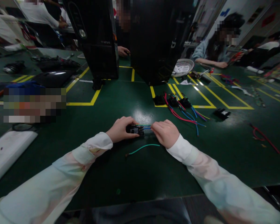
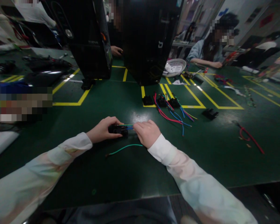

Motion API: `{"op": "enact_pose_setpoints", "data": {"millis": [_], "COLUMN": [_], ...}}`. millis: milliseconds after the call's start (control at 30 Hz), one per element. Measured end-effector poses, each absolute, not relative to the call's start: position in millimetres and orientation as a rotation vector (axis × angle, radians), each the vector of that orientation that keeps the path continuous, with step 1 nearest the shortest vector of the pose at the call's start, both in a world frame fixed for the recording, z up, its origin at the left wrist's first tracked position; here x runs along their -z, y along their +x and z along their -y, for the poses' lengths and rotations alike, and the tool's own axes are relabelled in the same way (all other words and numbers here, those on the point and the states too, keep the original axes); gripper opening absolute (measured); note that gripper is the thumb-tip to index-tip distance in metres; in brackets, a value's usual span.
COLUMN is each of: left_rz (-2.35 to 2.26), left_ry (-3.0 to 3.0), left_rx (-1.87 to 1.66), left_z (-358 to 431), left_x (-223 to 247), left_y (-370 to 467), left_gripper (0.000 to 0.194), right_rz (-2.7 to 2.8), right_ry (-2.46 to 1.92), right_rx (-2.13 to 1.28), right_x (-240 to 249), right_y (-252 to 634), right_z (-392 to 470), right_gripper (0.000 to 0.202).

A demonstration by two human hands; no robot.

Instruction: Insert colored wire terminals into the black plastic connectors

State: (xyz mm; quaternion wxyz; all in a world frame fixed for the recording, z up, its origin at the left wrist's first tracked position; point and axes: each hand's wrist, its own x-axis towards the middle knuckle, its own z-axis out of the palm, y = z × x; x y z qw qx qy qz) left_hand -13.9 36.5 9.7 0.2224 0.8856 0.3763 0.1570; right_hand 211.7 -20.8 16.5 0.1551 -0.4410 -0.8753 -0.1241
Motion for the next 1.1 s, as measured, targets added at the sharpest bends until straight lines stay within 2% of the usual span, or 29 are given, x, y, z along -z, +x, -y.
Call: {"op": "enact_pose_setpoints", "data": {"millis": [1100], "left_rz": [-1.051], "left_ry": [2.442], "left_rx": [-0.43], "left_z": [-35.7], "left_x": [-10.3], "left_y": [-14.0], "left_gripper": [0.037], "right_rz": [2.529], "right_ry": [-1.237], "right_rx": [0.405], "right_x": [-19.4], "right_y": [211.7], "right_z": [21.5], "right_gripper": [0.022]}}
